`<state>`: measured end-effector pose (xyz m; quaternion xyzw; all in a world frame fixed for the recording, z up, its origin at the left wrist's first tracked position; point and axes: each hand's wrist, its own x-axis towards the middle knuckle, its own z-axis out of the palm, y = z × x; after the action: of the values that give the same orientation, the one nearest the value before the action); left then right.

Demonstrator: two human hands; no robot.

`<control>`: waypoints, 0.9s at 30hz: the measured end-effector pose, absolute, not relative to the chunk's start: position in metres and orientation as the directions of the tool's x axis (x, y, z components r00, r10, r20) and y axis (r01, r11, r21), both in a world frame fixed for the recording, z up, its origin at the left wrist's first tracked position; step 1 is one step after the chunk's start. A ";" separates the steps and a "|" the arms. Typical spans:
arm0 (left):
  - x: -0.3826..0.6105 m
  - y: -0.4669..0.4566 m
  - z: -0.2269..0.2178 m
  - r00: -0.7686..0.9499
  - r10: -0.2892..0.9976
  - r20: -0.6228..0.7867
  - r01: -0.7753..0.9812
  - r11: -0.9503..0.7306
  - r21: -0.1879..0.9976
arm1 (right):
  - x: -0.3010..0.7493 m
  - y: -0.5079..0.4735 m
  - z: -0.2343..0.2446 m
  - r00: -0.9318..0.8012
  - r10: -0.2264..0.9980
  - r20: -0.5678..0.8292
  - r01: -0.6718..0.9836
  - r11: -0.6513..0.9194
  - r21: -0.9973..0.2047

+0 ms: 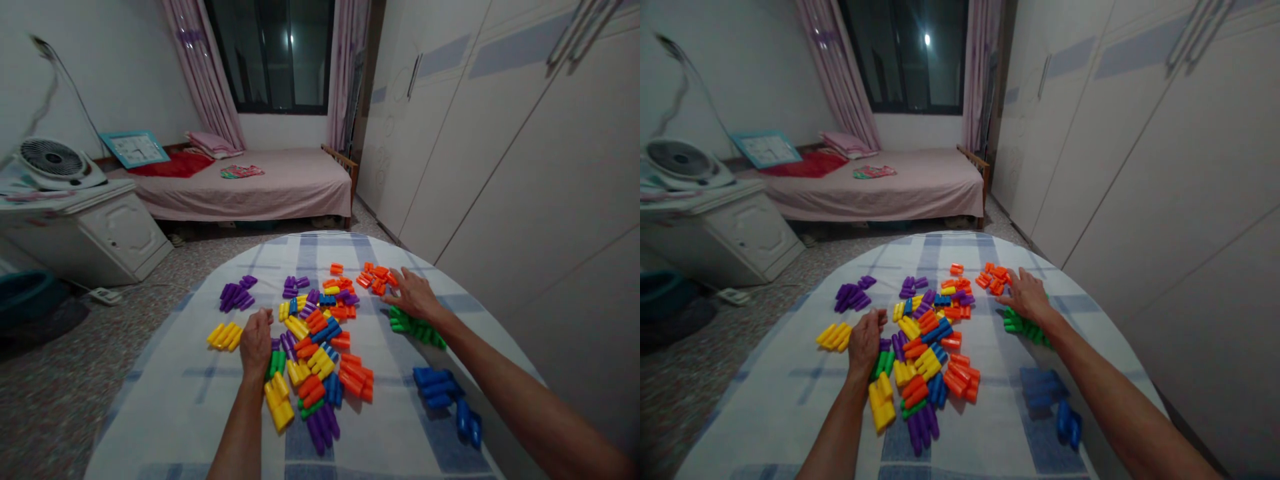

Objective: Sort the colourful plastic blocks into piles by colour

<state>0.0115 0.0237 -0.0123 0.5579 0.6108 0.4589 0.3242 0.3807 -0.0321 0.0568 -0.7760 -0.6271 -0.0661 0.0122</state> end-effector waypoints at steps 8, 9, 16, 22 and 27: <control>0.012 0.025 -0.015 -0.190 0.976 0.104 0.365 -0.028 0.931 | 0.377 0.010 0.066 0.285 0.945 -0.159 0.955 -0.266 0.131; 0.012 0.025 -0.014 -0.186 0.977 0.108 0.365 -0.033 0.931 | 0.377 0.014 0.066 0.282 0.945 -0.164 0.956 -0.264 0.125; 0.012 0.022 -0.010 -0.162 0.980 0.115 0.373 -0.047 0.927 | 0.367 0.034 0.061 0.202 0.970 -0.135 0.979 -0.199 0.032; 0.012 0.022 -0.011 -0.159 0.977 0.139 0.373 -0.071 0.925 | 0.336 0.027 0.070 0.104 0.994 0.017 0.993 -0.103 -0.059; 0.013 0.023 -0.013 -0.167 0.973 0.157 0.382 -0.083 0.920 | 0.281 -0.011 0.078 -0.145 0.975 0.171 0.921 0.196 -0.337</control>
<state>0.0128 0.0225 -0.0130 0.5644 0.6004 0.4723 0.3129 0.2807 -0.0106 0.0775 -0.6294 -0.7530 0.0758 0.1767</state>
